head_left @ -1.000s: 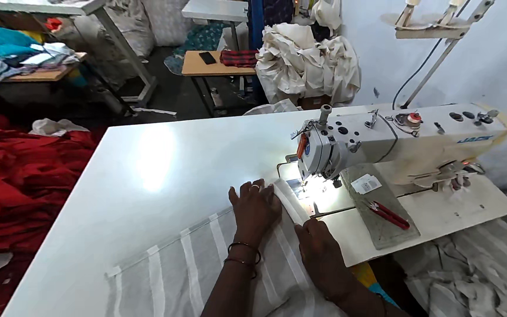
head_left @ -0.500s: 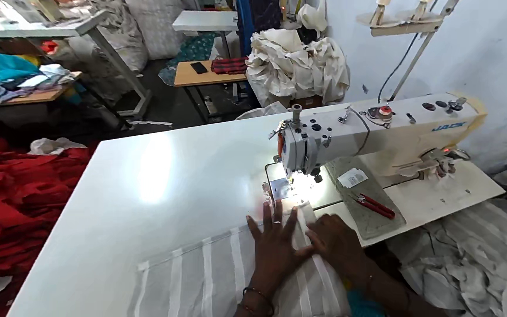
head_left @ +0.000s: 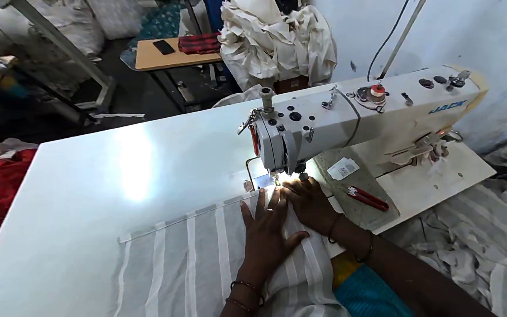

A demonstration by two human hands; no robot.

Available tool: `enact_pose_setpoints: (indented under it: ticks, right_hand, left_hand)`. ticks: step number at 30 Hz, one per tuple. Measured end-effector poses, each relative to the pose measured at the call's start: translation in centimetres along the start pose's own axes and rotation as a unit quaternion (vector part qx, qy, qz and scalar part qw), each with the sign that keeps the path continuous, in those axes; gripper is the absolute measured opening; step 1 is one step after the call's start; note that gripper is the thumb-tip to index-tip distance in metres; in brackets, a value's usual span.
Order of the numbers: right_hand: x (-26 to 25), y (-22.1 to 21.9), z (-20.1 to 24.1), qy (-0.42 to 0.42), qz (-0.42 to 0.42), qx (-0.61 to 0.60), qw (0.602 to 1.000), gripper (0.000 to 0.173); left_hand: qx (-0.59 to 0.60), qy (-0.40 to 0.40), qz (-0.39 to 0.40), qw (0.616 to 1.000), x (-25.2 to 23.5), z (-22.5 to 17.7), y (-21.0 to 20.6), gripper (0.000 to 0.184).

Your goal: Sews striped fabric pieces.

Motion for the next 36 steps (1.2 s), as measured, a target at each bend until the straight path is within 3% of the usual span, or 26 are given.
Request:
enact_pose_setpoints:
  ticks: [5, 10, 19, 22, 24, 26, 28, 31, 36]
  right_hand:
    - [0.2, -0.1, 0.2, 0.000, 0.019, -0.021, 1.000, 0.038]
    - [-0.4, -0.4, 0.2, -0.023, 0.028, -0.011, 0.999, 0.038]
    - [-0.5, 1.0, -0.6, -0.005, 0.010, -0.012, 1.000, 0.031]
    - [1.8, 5.5, -4.1, -0.040, -0.061, -0.025, 0.997, 0.033]
    - [5.1, 9.8, -7.8, -0.117, -0.132, 0.038, 0.984, 0.034]
    - [8.4, 12.6, -11.9, -0.213, -0.146, 0.092, 0.962, 0.037]
    - [11.4, 12.2, -16.0, -0.260, -0.115, 0.097, 0.954, 0.039]
    - [13.8, 9.6, -18.1, -0.238, -0.107, 0.094, 0.961, 0.038]
    - [14.6, 9.9, -17.9, -0.226, -0.217, 0.128, 0.941, 0.042]
  left_hand:
    - [-0.055, 0.012, 0.036, 0.998, -0.3, -0.1, 0.7, 0.103]
    - [-0.011, -0.024, 0.035, 0.999, -1.2, 1.4, -0.1, 0.108]
    - [-0.021, -0.012, 0.040, 0.999, -1.3, 1.5, -0.3, 0.111]
    - [-0.022, -0.003, 0.055, 0.998, -1.7, 1.5, -0.2, 0.111]
    - [-0.021, 0.005, 0.058, 0.998, -1.9, 1.5, -0.3, 0.111]
    - [-0.023, 0.011, 0.059, 0.998, -2.3, 1.7, -0.4, 0.112]
    - [-0.026, 0.017, 0.062, 0.998, -2.7, 1.9, -0.5, 0.113]
    - [-0.031, 0.021, 0.059, 0.998, -2.1, 1.5, -0.6, 0.112]
    - [-0.035, 0.030, 0.044, 0.998, -1.6, 0.9, -0.7, 0.111]
Point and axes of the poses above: each hand's wrist, its own x-axis away from the middle knuckle, its own y-axis out of the back of the hand, z = x × y, the point moved 4 cm from there along -x, towards the middle knuckle
